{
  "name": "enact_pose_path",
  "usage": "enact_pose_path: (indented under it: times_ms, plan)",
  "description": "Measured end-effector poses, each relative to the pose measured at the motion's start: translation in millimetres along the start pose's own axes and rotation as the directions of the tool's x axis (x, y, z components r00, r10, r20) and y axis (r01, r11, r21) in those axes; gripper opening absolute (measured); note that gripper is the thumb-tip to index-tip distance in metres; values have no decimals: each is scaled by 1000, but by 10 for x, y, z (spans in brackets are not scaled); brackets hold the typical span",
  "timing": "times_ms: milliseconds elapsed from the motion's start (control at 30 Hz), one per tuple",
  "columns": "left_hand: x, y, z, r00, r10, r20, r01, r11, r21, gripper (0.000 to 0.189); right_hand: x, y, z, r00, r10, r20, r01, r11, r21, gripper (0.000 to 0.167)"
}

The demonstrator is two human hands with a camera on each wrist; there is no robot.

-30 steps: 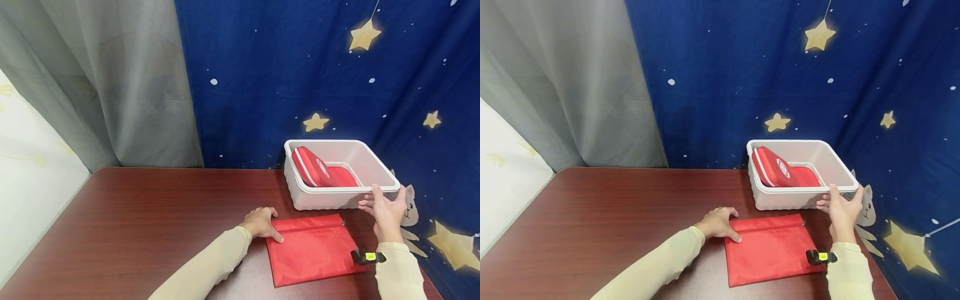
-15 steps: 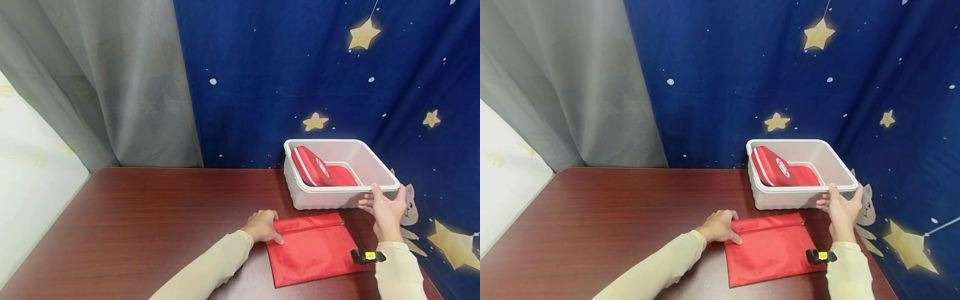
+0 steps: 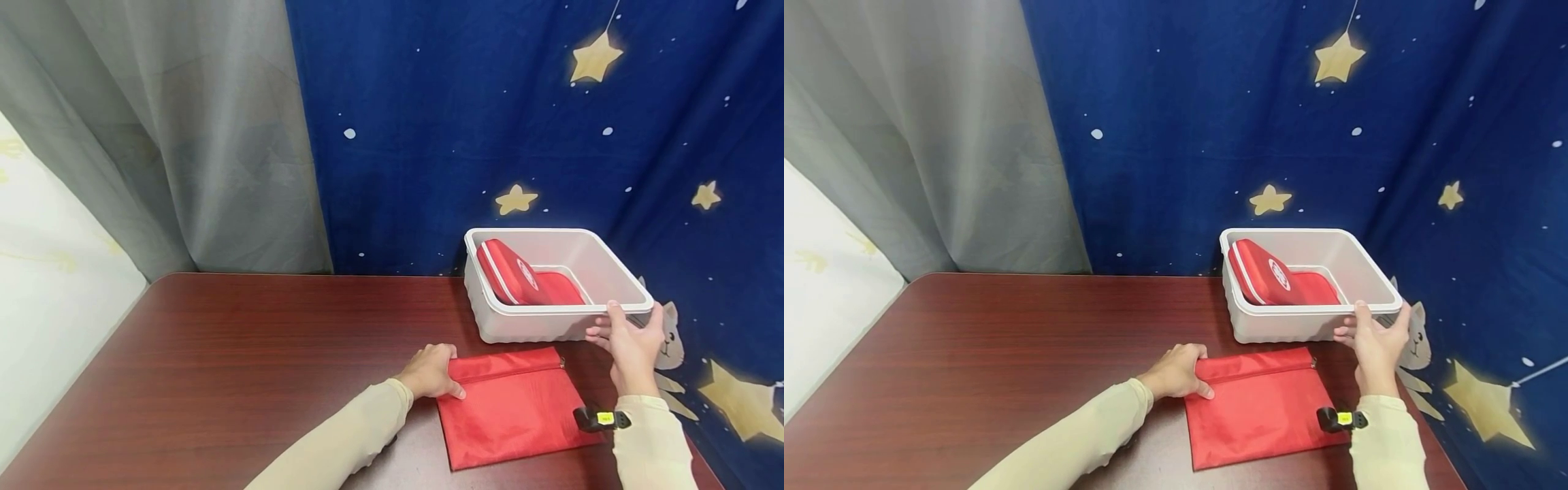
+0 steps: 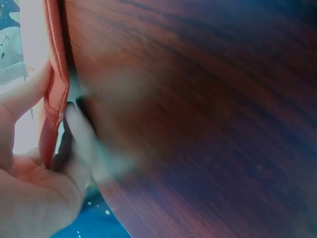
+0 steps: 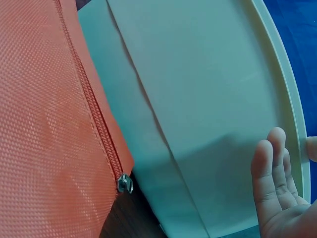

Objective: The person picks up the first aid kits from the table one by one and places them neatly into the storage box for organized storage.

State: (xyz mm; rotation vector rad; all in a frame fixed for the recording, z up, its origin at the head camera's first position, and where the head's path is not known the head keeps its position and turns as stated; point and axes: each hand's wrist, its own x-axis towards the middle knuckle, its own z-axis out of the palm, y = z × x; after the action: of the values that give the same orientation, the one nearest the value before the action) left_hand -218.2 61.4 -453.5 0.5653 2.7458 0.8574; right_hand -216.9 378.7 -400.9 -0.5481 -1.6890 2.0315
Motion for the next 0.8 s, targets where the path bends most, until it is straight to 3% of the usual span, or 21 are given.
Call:
enact_pose_path:
  times_ms: [200, 333, 367, 433, 533, 600, 800]
  plan:
    - [8, 6, -33, 999, 41, -18, -43, 993, -113, 45, 3, 3, -6, 1000, -2, 0, 2, 1000, -10, 86]
    - [17, -6, -58, 996, 87, 5, -84, 968, -235, 36, 5, 1, -5, 1000, -3, 2, 3, 1000, -9, 85]
    - [20, -13, -59, 995, 93, 23, -82, 953, -293, 36, 5, 0, -5, 1000, -3, 2, 3, 1000, -9, 84]
    - [13, -25, -66, 992, 94, 83, -48, 895, -444, 38, 2, -2, -5, 1000, -3, 3, 3, 1000, -8, 83]
    - [0, -49, -88, 982, 79, 174, 48, 779, -626, 44, 0, -4, -3, 1000, 1, 6, -1, 1000, -1, 85]
    - [-6, -71, -109, 972, 79, 222, 101, 710, -697, 47, -3, -5, -2, 1000, 3, 8, -3, 1000, 1, 86]
    - [4, -145, -167, 950, 110, 293, 157, 643, -749, 47, -10, -10, -5, 1000, 7, 7, -7, 1000, 9, 91]
